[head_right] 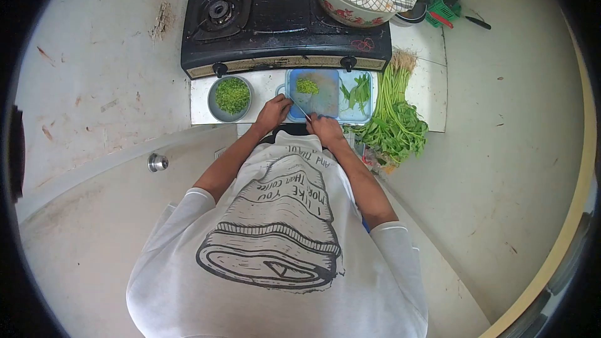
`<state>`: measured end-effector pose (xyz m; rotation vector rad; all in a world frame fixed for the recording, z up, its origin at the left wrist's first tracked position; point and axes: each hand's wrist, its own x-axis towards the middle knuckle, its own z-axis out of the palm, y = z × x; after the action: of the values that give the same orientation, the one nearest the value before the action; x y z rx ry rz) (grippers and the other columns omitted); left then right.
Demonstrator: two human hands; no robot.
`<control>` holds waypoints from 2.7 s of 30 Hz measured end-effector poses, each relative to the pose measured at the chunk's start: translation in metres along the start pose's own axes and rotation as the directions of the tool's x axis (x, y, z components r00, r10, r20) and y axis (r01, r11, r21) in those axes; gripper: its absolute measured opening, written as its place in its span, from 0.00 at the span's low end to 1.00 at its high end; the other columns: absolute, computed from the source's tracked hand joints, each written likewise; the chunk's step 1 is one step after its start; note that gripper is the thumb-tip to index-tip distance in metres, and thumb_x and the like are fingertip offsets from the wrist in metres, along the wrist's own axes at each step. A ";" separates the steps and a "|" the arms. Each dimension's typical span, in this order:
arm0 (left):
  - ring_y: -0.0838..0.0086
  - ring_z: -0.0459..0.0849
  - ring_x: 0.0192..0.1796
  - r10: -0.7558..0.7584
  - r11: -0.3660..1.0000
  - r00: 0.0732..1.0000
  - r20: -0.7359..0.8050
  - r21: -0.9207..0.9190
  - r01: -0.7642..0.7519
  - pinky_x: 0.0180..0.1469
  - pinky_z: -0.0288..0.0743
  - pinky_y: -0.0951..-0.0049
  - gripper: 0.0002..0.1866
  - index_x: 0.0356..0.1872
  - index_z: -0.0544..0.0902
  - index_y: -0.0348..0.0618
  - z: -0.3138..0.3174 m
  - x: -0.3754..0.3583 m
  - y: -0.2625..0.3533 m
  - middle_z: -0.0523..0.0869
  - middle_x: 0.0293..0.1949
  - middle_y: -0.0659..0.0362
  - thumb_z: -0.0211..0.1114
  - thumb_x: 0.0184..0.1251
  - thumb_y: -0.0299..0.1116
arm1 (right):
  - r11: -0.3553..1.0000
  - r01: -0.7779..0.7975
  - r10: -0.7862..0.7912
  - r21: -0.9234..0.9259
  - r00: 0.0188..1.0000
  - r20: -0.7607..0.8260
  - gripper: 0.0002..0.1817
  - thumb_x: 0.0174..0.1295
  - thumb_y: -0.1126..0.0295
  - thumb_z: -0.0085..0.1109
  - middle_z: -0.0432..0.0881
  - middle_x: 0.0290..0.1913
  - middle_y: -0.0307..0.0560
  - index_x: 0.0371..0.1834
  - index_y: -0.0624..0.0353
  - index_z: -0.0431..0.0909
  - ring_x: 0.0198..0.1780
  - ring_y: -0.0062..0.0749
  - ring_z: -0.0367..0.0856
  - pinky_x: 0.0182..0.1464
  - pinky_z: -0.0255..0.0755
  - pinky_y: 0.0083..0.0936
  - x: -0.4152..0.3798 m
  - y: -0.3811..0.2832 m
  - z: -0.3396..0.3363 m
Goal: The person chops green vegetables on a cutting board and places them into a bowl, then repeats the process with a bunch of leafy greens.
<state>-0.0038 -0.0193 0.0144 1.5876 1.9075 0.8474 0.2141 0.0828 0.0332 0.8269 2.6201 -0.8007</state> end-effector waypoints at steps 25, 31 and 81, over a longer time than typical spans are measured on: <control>0.45 0.87 0.45 0.026 0.998 1.000 -0.007 -0.058 -0.026 0.50 0.83 0.52 0.09 0.48 0.87 0.37 0.003 0.002 -0.006 0.85 0.43 0.47 0.64 0.71 0.24 | 0.999 -0.031 0.032 0.036 0.999 -0.021 0.19 0.75 0.56 0.55 0.88 0.32 0.67 0.49 0.65 0.77 0.37 0.64 0.90 0.43 0.83 0.56 -0.004 -0.002 -0.005; 0.48 0.88 0.45 0.014 1.000 1.000 0.005 -0.013 -0.014 0.50 0.84 0.53 0.08 0.46 0.88 0.37 0.000 0.002 -0.001 0.86 0.43 0.48 0.67 0.70 0.25 | 0.998 -0.046 0.047 0.036 0.999 -0.024 0.19 0.74 0.56 0.56 0.88 0.32 0.67 0.48 0.65 0.78 0.36 0.64 0.90 0.43 0.83 0.56 -0.005 -0.003 0.003; 0.47 0.87 0.44 -0.065 0.992 0.996 -0.065 -0.115 0.057 0.49 0.82 0.54 0.06 0.43 0.88 0.37 0.011 -0.006 -0.003 0.86 0.40 0.47 0.68 0.68 0.25 | 0.995 -0.088 0.086 0.055 0.996 0.030 0.21 0.76 0.53 0.52 0.88 0.33 0.68 0.51 0.63 0.77 0.39 0.65 0.90 0.46 0.83 0.57 -0.007 -0.005 0.000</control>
<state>0.0030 -0.0245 0.0048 1.4438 1.9091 0.9769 0.2165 0.0769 0.0382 0.9311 2.5290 -0.8587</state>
